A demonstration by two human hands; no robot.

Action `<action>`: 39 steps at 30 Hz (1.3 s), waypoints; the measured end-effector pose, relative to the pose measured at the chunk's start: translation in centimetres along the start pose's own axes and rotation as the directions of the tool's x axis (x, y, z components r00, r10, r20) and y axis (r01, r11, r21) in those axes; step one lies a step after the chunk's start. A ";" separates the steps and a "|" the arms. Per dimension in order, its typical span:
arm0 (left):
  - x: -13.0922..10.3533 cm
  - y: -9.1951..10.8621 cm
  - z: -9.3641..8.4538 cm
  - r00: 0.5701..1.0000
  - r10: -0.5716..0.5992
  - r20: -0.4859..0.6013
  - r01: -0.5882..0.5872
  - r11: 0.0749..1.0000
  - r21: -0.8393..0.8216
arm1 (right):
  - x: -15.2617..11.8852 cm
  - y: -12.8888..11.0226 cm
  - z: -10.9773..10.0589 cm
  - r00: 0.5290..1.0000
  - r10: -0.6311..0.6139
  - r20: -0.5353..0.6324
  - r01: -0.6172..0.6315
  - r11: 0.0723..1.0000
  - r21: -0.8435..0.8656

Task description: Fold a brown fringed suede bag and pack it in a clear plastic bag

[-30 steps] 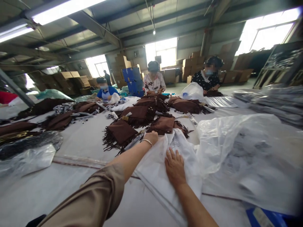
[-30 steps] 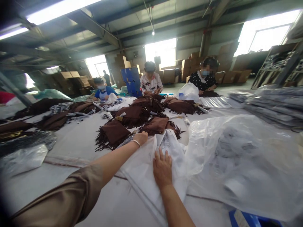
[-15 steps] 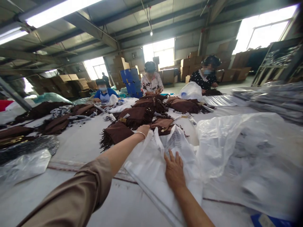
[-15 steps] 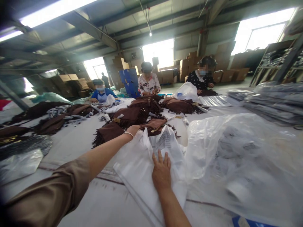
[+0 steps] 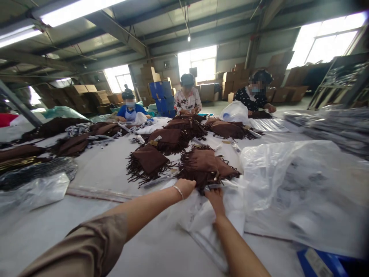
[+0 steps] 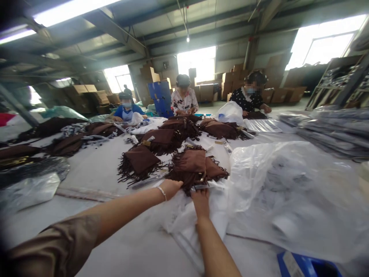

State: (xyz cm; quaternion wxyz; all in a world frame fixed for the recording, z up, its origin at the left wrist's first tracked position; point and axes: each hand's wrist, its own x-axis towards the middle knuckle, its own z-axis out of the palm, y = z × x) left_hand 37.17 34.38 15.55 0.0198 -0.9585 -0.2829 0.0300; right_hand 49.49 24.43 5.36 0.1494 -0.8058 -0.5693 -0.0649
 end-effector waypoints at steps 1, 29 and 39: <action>-0.8 0.1 0.7 1.000 0.001 0.020 0.000 1.000 -0.012 | 0.1 -0.1 -0.1 1.000 0.008 0.007 -0.008 1.000 -0.004; -29.6 0.3 -13.5 0.904 0.166 -0.393 -0.088 0.974 0.208 | -13.6 -14.2 -25.5 0.946 -0.231 -0.227 0.299 0.895 0.331; -38.2 0.5 -5.9 0.815 -0.046 -0.578 0.102 0.993 0.066 | -24.4 -10.9 -19.7 0.936 -0.102 -0.338 0.189 0.953 0.237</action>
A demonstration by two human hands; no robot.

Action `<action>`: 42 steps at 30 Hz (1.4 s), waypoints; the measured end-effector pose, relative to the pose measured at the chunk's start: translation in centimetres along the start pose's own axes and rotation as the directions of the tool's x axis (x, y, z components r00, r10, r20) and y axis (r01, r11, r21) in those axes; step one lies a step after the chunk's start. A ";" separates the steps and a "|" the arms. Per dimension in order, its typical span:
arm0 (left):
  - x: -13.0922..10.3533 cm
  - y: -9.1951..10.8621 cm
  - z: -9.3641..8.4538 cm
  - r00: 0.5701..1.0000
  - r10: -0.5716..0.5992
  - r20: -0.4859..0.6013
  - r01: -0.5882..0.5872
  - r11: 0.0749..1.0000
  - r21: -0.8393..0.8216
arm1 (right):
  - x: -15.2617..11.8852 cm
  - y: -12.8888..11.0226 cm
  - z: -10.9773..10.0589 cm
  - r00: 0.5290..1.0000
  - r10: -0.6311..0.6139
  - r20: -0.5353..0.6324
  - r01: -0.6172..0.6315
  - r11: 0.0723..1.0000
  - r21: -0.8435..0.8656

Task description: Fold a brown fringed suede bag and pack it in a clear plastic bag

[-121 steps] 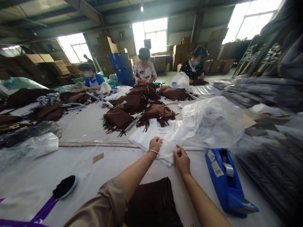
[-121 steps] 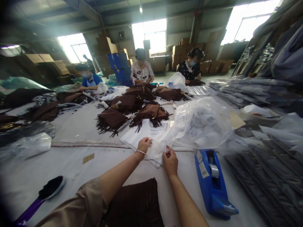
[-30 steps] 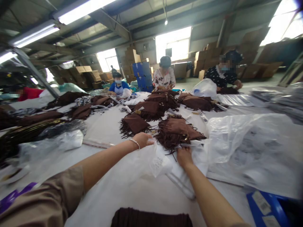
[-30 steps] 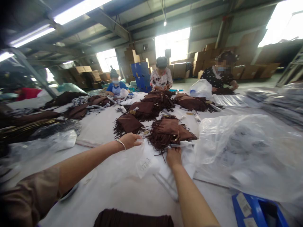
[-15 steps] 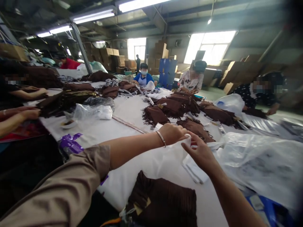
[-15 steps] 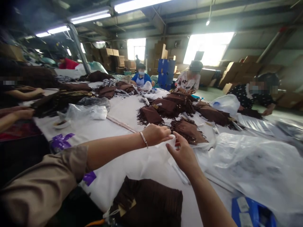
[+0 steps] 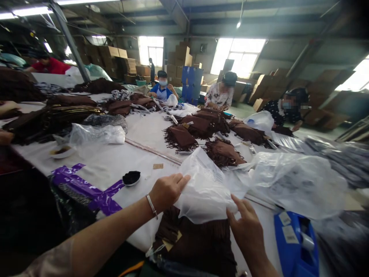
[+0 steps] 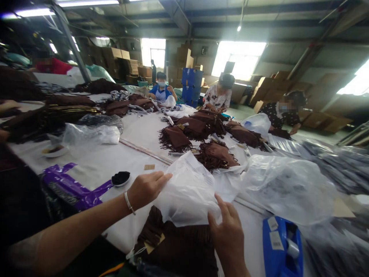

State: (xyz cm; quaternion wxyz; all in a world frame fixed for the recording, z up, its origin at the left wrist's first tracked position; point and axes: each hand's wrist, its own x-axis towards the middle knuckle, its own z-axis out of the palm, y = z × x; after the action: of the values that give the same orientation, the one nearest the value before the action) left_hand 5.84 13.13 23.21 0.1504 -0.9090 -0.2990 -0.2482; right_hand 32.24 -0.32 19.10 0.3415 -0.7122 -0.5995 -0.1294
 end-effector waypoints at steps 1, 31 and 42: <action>-1.0 0.6 0.4 0.999 -0.017 -0.030 0.017 1.000 -0.020 | -0.5 0.5 0.4 0.999 -0.002 0.035 0.002 1.000 -0.003; -5.5 4.5 6.9 0.616 -0.707 0.349 0.557 0.078 -0.827 | -2.5 5.3 2.7 0.651 0.745 0.145 -0.376 0.151 0.914; 2.8 3.2 18.0 0.462 -0.235 0.855 0.533 -0.697 -0.479 | -2.4 11.3 7.8 0.609 0.615 0.501 -0.657 0.037 0.753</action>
State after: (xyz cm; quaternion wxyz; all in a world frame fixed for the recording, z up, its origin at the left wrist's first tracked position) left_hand 16.26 19.56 9.31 -0.7966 -0.3299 -0.3997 -0.3112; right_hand 40.55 2.34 8.21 0.6725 -0.5970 -0.1929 0.3927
